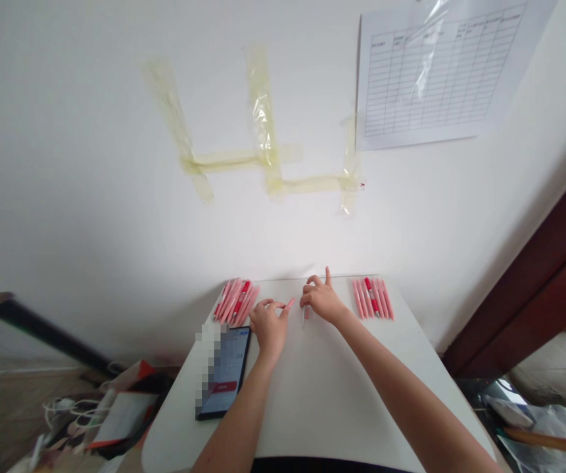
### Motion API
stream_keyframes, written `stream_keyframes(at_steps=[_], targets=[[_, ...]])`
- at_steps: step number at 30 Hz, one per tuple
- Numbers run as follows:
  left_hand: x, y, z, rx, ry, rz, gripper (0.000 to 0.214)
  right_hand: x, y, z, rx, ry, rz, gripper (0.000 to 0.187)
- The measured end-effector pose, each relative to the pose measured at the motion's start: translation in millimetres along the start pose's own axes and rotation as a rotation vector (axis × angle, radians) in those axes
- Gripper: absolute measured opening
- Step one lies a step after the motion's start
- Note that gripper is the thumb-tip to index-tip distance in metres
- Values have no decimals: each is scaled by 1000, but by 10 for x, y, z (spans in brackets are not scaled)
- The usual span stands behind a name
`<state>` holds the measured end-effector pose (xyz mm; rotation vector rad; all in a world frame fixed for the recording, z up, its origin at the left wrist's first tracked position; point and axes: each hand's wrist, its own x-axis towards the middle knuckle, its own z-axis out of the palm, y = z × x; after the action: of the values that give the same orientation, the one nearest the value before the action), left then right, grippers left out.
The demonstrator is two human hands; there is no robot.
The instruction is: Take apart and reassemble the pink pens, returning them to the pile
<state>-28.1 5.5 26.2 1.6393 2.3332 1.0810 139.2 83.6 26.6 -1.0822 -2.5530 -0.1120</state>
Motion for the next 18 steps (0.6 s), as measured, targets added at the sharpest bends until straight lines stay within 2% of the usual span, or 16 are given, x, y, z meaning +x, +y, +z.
stream_keyframes(at_steps=[11, 18], targets=[[4, -7, 17, 2, -5, 7, 14, -51, -16, 24, 43, 49, 20, 32], [-1, -10, 35, 5, -23, 20, 9, -180, -6, -11, -2, 207, 103, 30]])
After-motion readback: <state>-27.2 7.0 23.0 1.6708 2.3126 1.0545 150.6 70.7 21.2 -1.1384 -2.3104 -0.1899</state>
